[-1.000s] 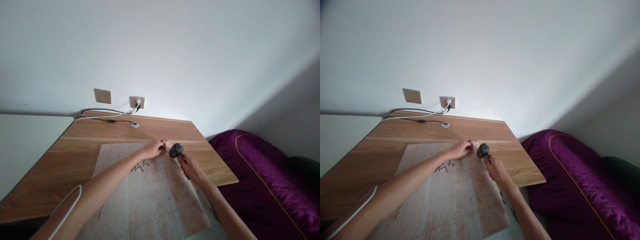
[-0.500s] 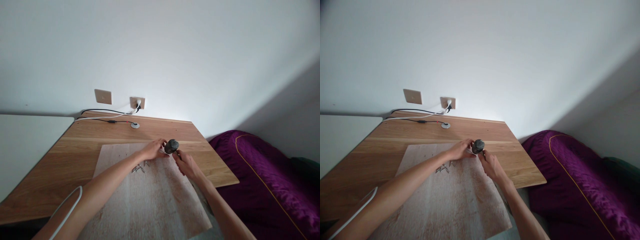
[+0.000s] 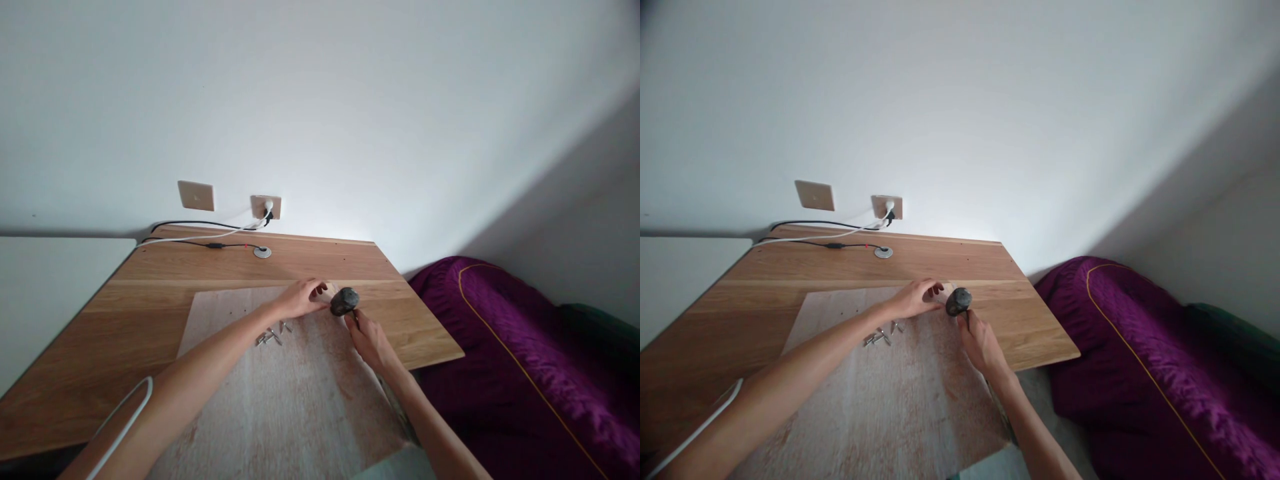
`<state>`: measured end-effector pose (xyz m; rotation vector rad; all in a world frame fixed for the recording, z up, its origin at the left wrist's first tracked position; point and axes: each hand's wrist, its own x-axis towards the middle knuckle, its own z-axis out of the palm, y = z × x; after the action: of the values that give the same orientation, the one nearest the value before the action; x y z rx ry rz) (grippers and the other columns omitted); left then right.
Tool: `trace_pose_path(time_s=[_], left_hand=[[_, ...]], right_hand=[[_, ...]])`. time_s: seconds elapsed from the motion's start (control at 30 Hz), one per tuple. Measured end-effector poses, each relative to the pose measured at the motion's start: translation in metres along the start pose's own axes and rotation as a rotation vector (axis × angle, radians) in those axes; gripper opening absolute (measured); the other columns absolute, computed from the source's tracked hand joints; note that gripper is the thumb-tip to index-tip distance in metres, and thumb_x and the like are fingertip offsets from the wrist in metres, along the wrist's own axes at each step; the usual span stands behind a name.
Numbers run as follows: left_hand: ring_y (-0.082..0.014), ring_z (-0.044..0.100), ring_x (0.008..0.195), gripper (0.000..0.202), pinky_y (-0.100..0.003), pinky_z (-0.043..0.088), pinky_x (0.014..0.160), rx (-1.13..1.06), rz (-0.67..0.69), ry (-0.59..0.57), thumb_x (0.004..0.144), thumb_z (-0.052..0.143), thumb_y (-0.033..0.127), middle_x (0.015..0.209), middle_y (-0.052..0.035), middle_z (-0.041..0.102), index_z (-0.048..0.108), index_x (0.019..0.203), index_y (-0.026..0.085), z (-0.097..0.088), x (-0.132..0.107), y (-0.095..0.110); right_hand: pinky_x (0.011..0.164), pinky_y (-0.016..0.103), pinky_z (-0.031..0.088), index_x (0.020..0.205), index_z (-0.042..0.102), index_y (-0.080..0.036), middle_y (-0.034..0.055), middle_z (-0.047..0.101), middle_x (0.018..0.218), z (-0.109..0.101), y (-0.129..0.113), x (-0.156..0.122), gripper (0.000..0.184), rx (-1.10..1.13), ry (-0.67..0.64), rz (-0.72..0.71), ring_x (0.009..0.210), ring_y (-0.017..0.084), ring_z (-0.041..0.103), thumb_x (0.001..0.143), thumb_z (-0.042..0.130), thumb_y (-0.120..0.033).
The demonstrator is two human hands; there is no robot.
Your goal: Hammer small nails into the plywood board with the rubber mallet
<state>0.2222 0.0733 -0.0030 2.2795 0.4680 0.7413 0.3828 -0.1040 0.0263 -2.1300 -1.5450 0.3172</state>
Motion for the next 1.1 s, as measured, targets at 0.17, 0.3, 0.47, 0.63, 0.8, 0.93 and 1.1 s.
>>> trace_pose_path(time_s=[0.17, 0.3, 0.47, 0.63, 0.8, 0.93, 1.1], left_hand=[[-0.0194, 0.068, 0.083, 0.022, -0.027, 0.049, 0.077, 0.09, 0.037, -0.096, 0.092, 0.068, 0.03, 0.093, -0.005, 0.072, 0.066, 0.109, 0.018, -0.022, -0.004, 0.015], [-0.0195, 0.068, 0.082, 0.021, -0.027, 0.047, 0.075, 0.314, 0.088, -0.273, 0.089, 0.069, 0.027, 0.098, -0.0045, 0.072, 0.067, 0.109, 0.022, -0.058, -0.023, 0.038], [-0.021, 0.066, 0.082, 0.012, -0.027, 0.044, 0.069, 0.389, 0.052, -0.469, 0.079, 0.076, 0.024, 0.088, -0.0015, 0.069, 0.069, 0.088, 0.022, -0.086, -0.043, 0.055], [-0.0198, 0.06, 0.073, 0.019, -0.028, 0.039, 0.062, 0.412, 0.052, -0.581, 0.064, 0.079, 0.015, 0.083, 0.0, 0.064, 0.068, 0.077, 0.023, -0.079, -0.045, 0.059], [-0.0164, 0.056, 0.064, 0.015, -0.027, 0.037, 0.059, 0.366, 0.069, -0.579, 0.065, 0.072, 0.008, 0.078, 0.0002, 0.064, 0.064, 0.067, 0.021, -0.073, -0.035, 0.058], [-0.0142, 0.059, 0.066, 0.012, -0.024, 0.038, 0.061, 0.186, 0.046, -0.434, 0.071, 0.068, 0.009, 0.073, 0.0024, 0.066, 0.067, 0.073, 0.02, -0.074, -0.017, 0.046], [-0.0132, 0.061, 0.067, 0.024, -0.021, 0.044, 0.064, -0.065, -0.024, -0.27, 0.072, 0.067, 0.009, 0.073, 0.0031, 0.066, 0.071, 0.094, 0.018, -0.059, -0.007, 0.02]], right_hand=[[0.076, 0.029, 0.047, 0.102, 0.063, -0.022, 0.0141, 0.079, 0.101, 0.002, -0.003, -0.001, 0.026, -0.024, 0.008, -0.038, 0.101, 0.028, 0.076, 0.104, 0.038, -0.028], [0.072, 0.029, 0.048, 0.102, 0.066, -0.022, 0.0134, 0.079, 0.097, 0.001, -0.003, -0.001, 0.025, -0.067, 0.023, -0.039, 0.094, 0.028, 0.076, 0.104, 0.041, -0.026], [0.072, 0.029, 0.048, 0.099, 0.066, -0.022, 0.0136, 0.079, 0.097, 0.003, 0.0, 0.0, 0.023, -0.075, 0.024, -0.049, 0.095, 0.028, 0.076, 0.103, 0.043, -0.024], [0.071, 0.029, 0.047, 0.101, 0.064, -0.021, 0.0141, 0.079, 0.096, 0.003, -0.002, -0.002, 0.025, -0.101, -0.003, -0.035, 0.094, 0.028, 0.076, 0.106, 0.039, -0.025], [0.071, 0.03, 0.047, 0.102, 0.065, -0.02, 0.0138, 0.079, 0.095, 0.002, -0.002, -0.002, 0.025, -0.089, 0.008, -0.036, 0.094, 0.028, 0.077, 0.105, 0.04, -0.025], [0.074, 0.031, 0.047, 0.107, 0.064, -0.02, 0.015, 0.079, 0.1, 0.001, -0.004, -0.003, 0.026, -0.07, 0.008, -0.029, 0.098, 0.029, 0.076, 0.106, 0.039, -0.026], [0.072, 0.031, 0.045, 0.103, 0.061, -0.021, 0.0147, 0.079, 0.097, 0.0, -0.005, -0.005, 0.024, -0.068, -0.01, -0.016, 0.097, 0.03, 0.076, 0.106, 0.038, -0.027]])
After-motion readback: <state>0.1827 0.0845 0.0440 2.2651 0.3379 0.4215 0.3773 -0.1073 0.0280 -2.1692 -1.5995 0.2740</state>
